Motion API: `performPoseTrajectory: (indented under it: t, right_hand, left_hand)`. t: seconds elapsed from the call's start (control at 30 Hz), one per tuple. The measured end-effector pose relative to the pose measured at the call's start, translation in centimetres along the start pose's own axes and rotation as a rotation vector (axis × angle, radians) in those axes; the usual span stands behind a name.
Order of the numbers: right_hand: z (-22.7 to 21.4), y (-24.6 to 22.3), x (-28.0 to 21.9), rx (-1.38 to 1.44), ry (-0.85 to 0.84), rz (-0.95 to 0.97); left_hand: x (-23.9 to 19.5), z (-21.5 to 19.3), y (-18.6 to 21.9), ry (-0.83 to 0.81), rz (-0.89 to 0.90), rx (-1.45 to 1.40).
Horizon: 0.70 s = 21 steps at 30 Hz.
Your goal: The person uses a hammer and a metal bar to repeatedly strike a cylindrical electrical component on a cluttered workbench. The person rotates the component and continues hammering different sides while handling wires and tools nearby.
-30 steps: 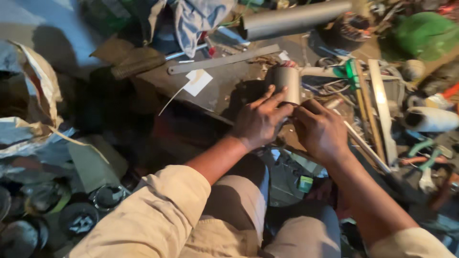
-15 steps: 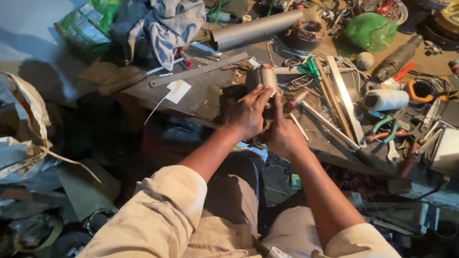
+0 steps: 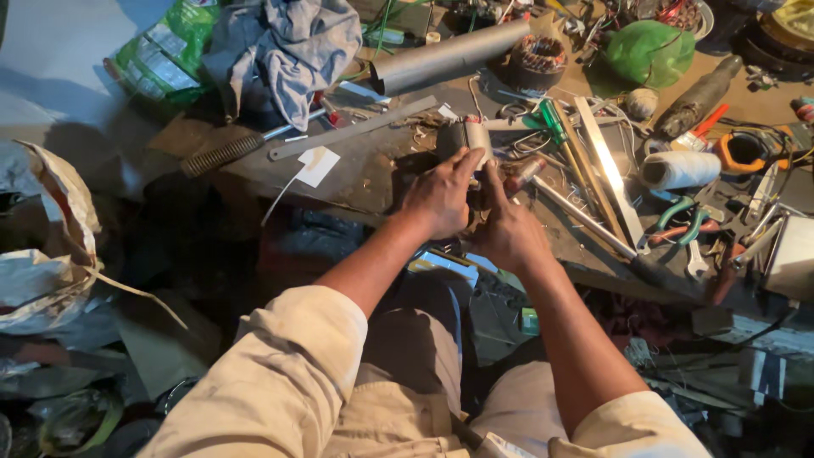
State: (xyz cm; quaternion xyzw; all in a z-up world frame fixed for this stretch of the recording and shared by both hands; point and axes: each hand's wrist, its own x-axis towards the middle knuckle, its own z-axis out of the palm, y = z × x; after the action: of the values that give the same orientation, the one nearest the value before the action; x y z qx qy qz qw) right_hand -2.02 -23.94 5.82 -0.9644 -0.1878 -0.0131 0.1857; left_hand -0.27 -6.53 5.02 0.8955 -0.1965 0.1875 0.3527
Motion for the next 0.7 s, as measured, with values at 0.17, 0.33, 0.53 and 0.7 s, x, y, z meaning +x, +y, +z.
performPoseTrajectory:
  t: [0.17,0.33,0.53,0.7]
  right_hand:
    - [-1.2,2.2,-0.4,0.128,0.119,0.01]
    - [-4.6,8.1,-1.1,-0.035,0.268,0.121]
    - [-6.6,13.8,-0.1,-0.248,0.259,0.372]
    - [-6.0,16.2,1.8,-0.355,0.271,0.421]
  left_hand:
    - [-0.1,-0.6,-0.5,-0.059,-0.265,-0.035]
    - [-3.0,-0.7,-3.1,0.115,-0.048,-0.061]
    - [-4.3,0.5,-2.7,-0.083,-0.232,0.123]
    - [-3.9,0.8,-3.0,-0.009,-0.139,0.184]
